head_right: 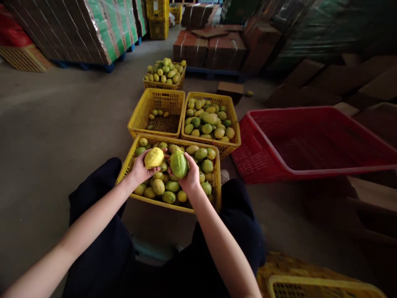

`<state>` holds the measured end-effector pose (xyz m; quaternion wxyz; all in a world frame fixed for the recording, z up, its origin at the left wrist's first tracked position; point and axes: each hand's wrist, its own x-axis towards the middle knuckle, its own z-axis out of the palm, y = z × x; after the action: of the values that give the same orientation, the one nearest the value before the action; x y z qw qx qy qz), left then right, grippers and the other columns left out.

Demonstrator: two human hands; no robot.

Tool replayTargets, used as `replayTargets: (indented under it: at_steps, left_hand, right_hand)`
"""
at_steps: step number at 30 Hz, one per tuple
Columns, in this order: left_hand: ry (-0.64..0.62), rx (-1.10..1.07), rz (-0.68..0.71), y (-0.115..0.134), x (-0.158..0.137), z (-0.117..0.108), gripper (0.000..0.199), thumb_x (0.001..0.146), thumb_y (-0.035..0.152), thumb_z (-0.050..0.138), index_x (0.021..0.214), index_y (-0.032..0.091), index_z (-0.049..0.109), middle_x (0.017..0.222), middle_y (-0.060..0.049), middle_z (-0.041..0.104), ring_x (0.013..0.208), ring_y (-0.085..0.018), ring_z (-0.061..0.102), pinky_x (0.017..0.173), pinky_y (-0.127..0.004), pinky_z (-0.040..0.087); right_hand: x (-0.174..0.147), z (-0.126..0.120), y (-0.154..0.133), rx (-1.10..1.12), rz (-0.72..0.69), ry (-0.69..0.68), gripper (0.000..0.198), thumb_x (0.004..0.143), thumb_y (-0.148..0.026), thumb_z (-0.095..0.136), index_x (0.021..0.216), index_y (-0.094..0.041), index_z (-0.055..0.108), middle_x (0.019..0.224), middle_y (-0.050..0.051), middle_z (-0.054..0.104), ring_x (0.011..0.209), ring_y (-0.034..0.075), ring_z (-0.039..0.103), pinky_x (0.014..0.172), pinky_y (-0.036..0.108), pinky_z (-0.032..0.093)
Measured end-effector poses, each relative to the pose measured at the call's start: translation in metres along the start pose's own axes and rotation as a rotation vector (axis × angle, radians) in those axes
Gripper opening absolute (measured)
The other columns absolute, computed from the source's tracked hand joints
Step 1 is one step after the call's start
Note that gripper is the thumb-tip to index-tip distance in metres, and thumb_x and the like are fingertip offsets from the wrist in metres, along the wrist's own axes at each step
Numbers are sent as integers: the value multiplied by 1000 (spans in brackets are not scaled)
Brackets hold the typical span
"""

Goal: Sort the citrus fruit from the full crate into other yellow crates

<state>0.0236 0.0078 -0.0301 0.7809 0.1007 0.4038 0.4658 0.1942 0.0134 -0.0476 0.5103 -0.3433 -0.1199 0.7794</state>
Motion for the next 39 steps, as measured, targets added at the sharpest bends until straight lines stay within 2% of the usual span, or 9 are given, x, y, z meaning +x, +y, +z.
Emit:
replayTargets:
  at_steps: [7, 13, 17, 23, 26, 31, 33, 36, 39]
  left_hand:
    - [-1, -81, -3, 0, -4, -4, 45, 100, 34, 43, 133, 16, 66, 87, -8, 77, 47, -10, 60, 41, -16, 50]
    - [36, 103, 41, -10, 18, -28, 46, 99, 49, 50, 130, 19, 67, 92, -7, 77, 61, -14, 67, 51, -21, 56]
    - [-21, 370, -100, -36, 26, -52, 53, 97, 65, 51, 115, 19, 72, 86, -9, 76, 76, -22, 72, 59, -29, 60]
    - [171, 606, -438, -42, 18, -63, 38, 95, 51, 62, 109, 17, 72, 90, -13, 75, 88, -29, 76, 60, -34, 62]
    - [358, 426, -128, 14, 31, -36, 43, 95, 44, 65, 127, 16, 64, 106, -16, 73, 92, -30, 76, 64, -37, 65]
    - [465, 371, 257, 103, 50, 19, 51, 108, 39, 35, 152, 12, 41, 142, -24, 57, 115, -23, 70, 83, -30, 64]
    - [495, 401, 309, 100, 45, 21, 47, 106, 31, 40, 149, 12, 45, 146, -26, 55, 123, -24, 68, 95, -34, 61]
    - [449, 551, 319, 56, 26, -7, 42, 94, 20, 56, 136, 16, 61, 141, -20, 63, 137, -29, 59, 116, -45, 48]
    - [74, 1290, 423, 2, 6, -58, 37, 87, 28, 62, 122, 26, 73, 137, -8, 71, 143, -31, 54, 124, -49, 38]
  right_hand:
    - [-2, -3, -2, 80, 162, -98, 30, 85, -37, 60, 103, -16, 71, 74, 5, 74, 54, 16, 61, 41, 23, 43]
    - [-4, 3, -5, 98, 88, -71, 28, 84, -40, 64, 102, -19, 69, 79, 4, 74, 58, 15, 62, 42, 21, 42]
    - [-6, 6, -17, 153, 68, 35, 25, 83, -36, 62, 100, -19, 67, 77, 3, 73, 59, 15, 61, 43, 19, 42]
    - [-9, -1, -31, 143, 11, 153, 20, 81, -35, 63, 97, -24, 65, 80, 1, 72, 62, 15, 62, 46, 21, 47]
    - [-9, -5, -34, 166, 10, 160, 19, 80, -34, 62, 97, -25, 65, 82, 1, 72, 63, 15, 63, 46, 22, 48]
    - [-8, -6, -34, 231, 30, 129, 23, 77, -33, 67, 98, -25, 63, 79, 1, 72, 62, 15, 62, 47, 20, 49]
    - [-7, -5, -33, 241, 45, 152, 24, 77, -31, 68, 99, -25, 63, 78, 1, 72, 62, 16, 62, 46, 22, 50]
    - [-5, -4, -29, 221, 72, 197, 18, 82, -32, 63, 99, -24, 64, 76, 2, 71, 61, 17, 62, 46, 23, 50]
    - [-2, -4, -20, 161, 104, 260, 11, 89, -34, 57, 93, -24, 62, 73, 1, 68, 60, 17, 63, 48, 24, 52]
